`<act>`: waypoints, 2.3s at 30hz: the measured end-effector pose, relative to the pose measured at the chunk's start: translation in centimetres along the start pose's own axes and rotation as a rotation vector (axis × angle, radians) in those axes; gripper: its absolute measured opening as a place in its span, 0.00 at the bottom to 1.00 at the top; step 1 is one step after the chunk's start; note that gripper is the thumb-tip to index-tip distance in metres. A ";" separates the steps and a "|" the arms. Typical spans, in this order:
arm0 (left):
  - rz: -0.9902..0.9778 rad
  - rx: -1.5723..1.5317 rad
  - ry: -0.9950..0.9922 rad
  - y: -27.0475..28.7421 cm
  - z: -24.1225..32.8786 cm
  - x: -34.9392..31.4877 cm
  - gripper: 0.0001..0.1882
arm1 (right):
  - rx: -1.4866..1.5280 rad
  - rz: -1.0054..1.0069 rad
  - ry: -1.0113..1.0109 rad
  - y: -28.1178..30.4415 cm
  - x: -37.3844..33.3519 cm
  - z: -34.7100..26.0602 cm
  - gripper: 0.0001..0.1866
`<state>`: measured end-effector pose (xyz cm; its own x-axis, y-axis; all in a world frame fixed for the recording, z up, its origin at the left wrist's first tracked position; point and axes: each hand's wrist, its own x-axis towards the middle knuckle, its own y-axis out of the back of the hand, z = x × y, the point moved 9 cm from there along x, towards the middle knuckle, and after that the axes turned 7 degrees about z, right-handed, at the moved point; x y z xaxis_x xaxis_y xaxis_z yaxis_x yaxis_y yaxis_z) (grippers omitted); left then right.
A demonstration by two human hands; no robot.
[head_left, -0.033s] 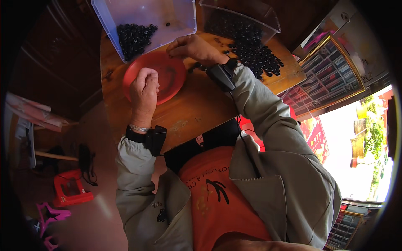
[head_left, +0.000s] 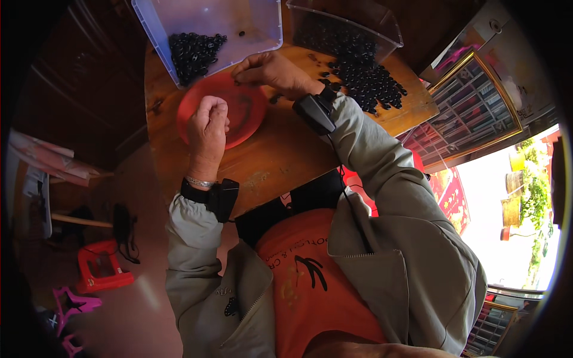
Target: Sorting small black components from a pile on a table into a red bowl.
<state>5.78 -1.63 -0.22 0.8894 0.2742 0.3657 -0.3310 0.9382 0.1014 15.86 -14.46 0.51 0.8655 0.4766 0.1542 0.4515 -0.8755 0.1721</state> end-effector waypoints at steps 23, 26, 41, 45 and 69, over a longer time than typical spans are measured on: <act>0.034 -0.087 0.138 0.8 -1.6 0.2 0.07 | 0.248 -0.108 0.204 -4.9 -1.8 -1.1 0.06; 0.043 -0.042 0.054 1.0 -1.3 0.4 0.08 | 0.117 -0.087 0.277 -4.9 -2.1 -1.8 0.05; 0.195 -0.096 0.086 4.2 0.3 0.9 0.09 | -1.027 -0.142 0.448 -4.1 -2.0 -1.1 0.09; 0.190 -0.099 0.041 4.4 0.2 1.2 0.09 | -1.241 -0.188 0.449 -5.6 -1.9 -0.2 0.09; 0.260 -0.164 0.049 5.7 0.2 1.4 0.08 | -0.742 -0.523 0.489 -9.9 -3.8 -0.5 0.10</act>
<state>5.11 4.11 1.03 0.7972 0.5153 0.3145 -0.4974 0.8559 -0.1414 8.03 -7.56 -1.28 0.3417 0.9092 0.2377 0.3554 -0.3592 0.8629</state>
